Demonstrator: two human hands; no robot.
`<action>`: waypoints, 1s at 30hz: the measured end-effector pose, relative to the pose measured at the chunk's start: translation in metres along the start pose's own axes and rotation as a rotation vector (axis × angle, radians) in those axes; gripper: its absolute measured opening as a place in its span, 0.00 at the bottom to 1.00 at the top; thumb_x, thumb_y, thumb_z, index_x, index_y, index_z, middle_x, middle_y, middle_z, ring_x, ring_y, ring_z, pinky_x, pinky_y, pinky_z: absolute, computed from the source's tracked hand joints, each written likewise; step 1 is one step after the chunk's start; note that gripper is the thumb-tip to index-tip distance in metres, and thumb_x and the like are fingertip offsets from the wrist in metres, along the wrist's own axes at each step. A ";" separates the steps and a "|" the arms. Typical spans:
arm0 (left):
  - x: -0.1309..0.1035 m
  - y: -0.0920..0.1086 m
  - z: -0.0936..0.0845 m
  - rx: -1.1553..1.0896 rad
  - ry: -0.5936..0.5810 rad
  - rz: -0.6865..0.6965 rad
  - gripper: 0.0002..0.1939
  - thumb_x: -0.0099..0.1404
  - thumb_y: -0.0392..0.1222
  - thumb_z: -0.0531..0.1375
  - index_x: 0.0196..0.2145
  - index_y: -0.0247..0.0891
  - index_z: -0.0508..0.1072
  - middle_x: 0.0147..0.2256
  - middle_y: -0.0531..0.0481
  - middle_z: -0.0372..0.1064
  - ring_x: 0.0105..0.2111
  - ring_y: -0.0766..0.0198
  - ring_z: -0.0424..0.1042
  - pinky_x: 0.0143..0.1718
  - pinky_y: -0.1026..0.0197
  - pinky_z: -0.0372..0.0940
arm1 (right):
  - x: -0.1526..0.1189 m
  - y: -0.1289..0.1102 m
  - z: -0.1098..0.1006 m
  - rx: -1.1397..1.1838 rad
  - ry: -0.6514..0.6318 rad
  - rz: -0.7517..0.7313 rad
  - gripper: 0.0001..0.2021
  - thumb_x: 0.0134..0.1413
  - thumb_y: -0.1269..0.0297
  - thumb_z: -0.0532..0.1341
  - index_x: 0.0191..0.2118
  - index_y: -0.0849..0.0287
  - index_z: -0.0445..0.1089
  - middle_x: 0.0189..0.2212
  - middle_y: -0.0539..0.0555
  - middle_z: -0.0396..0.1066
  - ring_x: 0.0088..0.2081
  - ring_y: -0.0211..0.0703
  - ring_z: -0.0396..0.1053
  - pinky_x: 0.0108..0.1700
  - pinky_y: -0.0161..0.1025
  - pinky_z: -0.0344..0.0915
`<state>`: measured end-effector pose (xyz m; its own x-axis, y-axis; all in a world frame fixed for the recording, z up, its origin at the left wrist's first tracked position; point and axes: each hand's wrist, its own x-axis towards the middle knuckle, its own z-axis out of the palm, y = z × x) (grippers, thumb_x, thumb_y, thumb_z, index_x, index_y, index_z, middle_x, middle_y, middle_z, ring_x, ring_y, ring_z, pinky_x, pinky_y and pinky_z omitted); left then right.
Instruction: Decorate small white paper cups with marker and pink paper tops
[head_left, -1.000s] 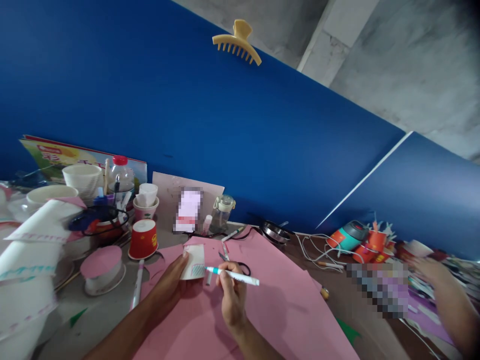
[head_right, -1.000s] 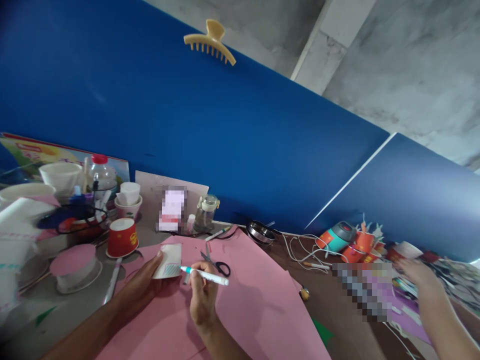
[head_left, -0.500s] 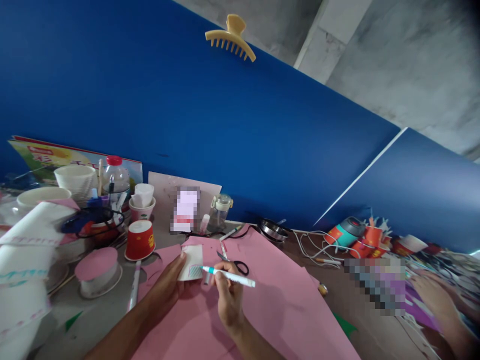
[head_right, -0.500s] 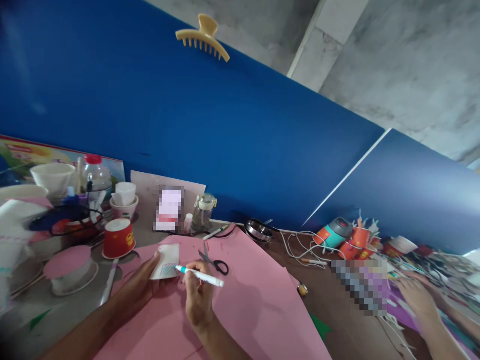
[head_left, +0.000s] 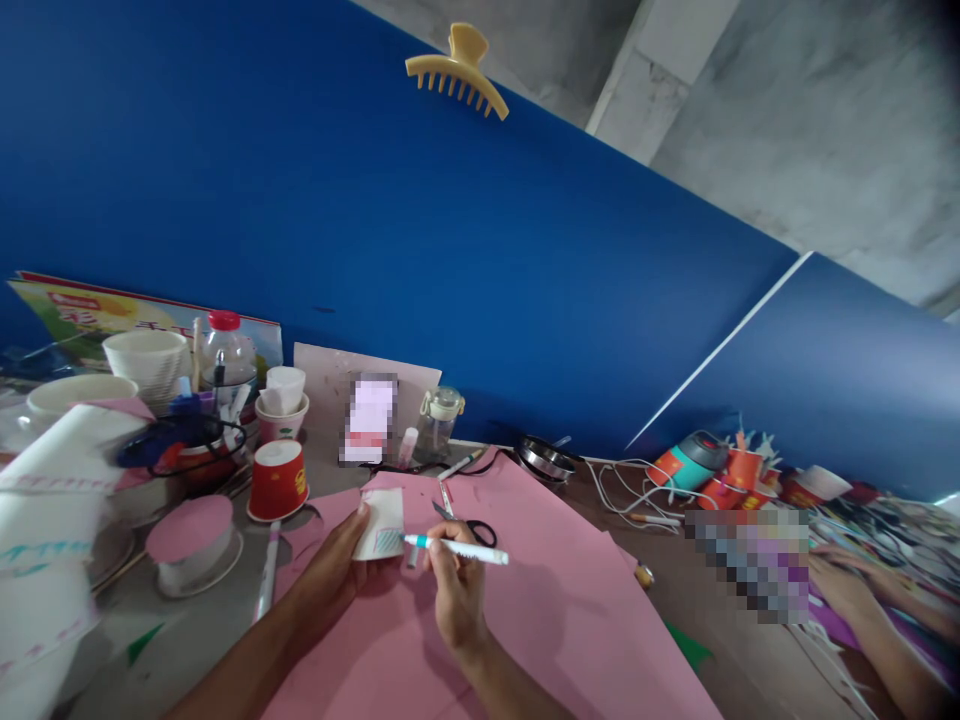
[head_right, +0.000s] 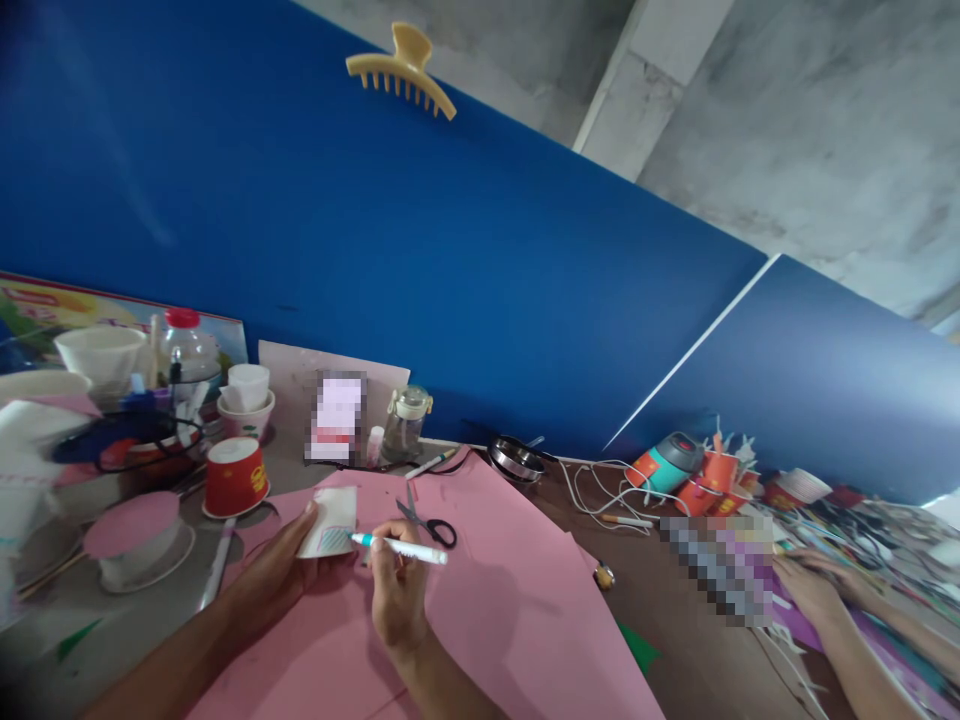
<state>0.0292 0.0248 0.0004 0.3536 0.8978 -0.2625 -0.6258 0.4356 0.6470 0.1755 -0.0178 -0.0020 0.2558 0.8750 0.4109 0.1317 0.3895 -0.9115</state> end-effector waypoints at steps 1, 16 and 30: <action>0.001 0.000 -0.001 -0.010 0.012 -0.002 0.17 0.60 0.50 0.66 0.42 0.36 0.76 0.32 0.47 0.76 0.34 0.58 0.74 0.39 0.55 0.71 | 0.000 0.000 0.000 -0.004 0.009 0.003 0.14 0.61 0.53 0.56 0.30 0.57 0.65 0.20 0.45 0.59 0.22 0.37 0.57 0.25 0.34 0.59; 0.000 -0.001 0.001 0.099 -0.077 0.075 0.17 0.61 0.54 0.64 0.38 0.37 0.77 0.29 0.48 0.73 0.31 0.59 0.72 0.34 0.59 0.68 | -0.004 -0.002 0.002 0.032 -0.041 -0.076 0.12 0.62 0.53 0.56 0.35 0.57 0.68 0.22 0.48 0.65 0.23 0.37 0.62 0.26 0.35 0.61; 0.001 0.000 -0.002 0.038 -0.012 -0.004 0.18 0.62 0.51 0.64 0.43 0.35 0.75 0.32 0.47 0.75 0.33 0.59 0.75 0.40 0.56 0.72 | 0.000 -0.001 -0.003 -0.010 -0.005 -0.019 0.11 0.59 0.57 0.56 0.28 0.57 0.65 0.19 0.45 0.58 0.22 0.36 0.57 0.25 0.34 0.57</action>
<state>0.0282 0.0260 -0.0014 0.3648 0.8951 -0.2564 -0.5980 0.4363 0.6724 0.1783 -0.0193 -0.0012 0.2489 0.8689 0.4278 0.1460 0.4030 -0.9035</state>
